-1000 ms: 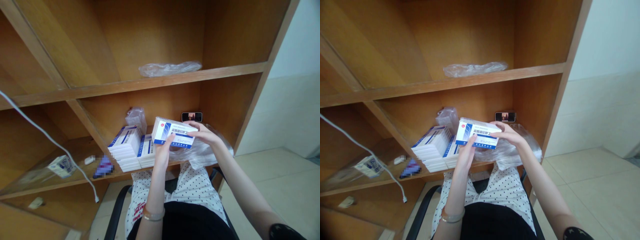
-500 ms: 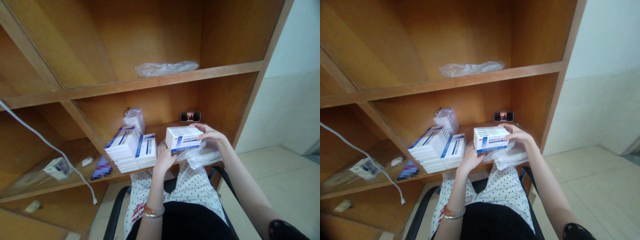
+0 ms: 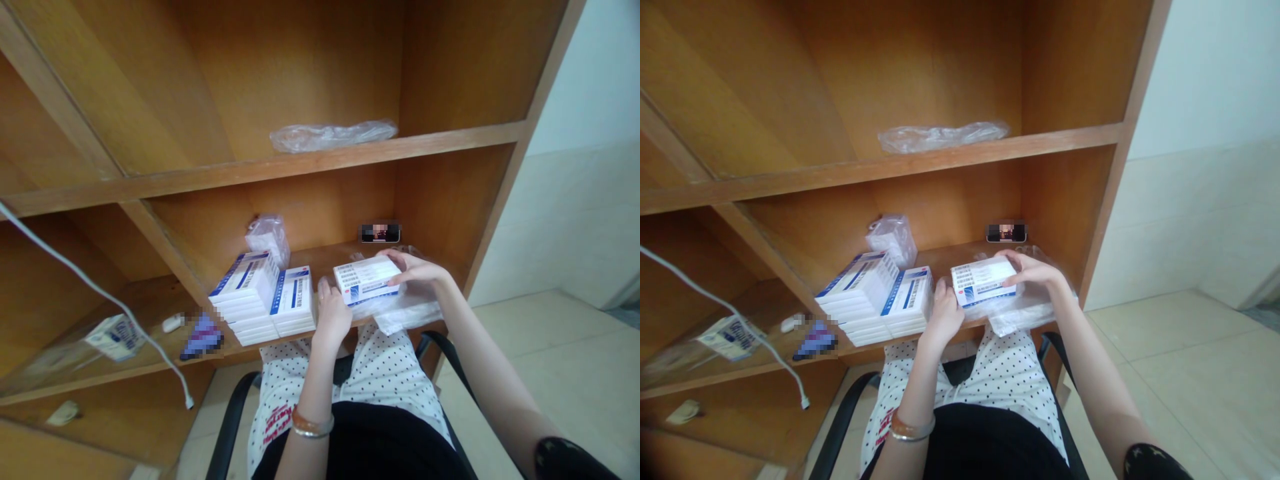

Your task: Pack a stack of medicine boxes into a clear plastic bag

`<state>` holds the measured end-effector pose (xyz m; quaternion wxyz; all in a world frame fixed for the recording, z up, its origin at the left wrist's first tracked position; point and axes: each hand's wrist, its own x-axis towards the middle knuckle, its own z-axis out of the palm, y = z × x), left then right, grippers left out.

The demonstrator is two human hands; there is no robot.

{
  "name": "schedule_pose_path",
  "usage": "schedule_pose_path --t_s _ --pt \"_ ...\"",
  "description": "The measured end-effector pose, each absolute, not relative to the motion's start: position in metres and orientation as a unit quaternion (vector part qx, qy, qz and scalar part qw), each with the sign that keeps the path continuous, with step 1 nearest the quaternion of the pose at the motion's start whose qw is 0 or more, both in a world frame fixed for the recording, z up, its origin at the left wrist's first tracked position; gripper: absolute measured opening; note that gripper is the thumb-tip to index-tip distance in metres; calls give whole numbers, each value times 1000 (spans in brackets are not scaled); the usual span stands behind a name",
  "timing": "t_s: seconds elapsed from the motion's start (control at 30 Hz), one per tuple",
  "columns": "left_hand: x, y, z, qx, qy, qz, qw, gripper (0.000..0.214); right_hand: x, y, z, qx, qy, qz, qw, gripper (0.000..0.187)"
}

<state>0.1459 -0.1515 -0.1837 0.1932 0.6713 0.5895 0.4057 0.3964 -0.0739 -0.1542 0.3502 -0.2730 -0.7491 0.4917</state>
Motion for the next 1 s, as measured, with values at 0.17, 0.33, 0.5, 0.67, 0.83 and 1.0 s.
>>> schedule_pose_path --t_s 0.17,0.33,0.5,0.67,0.83,1.0 --pt "145 -150 -178 687 606 386 113 48 395 -80 -151 -243 -768 493 329 74" --pt "149 -151 -172 700 597 391 37 48 401 -78 -152 -311 -781 460 287 86" --pt "153 -157 -165 682 634 365 -6 48 415 -76 -149 -466 -789 369 154 75" --pt "156 -170 -147 681 675 283 -33 36 416 -77 -148 -493 -784 342 158 37" --pt "152 -186 -134 762 631 141 34 22 407 -79 -150 -548 -738 350 180 34" --pt "146 -190 -132 784 604 78 119 31 403 -77 -153 -556 -728 357 181 36"
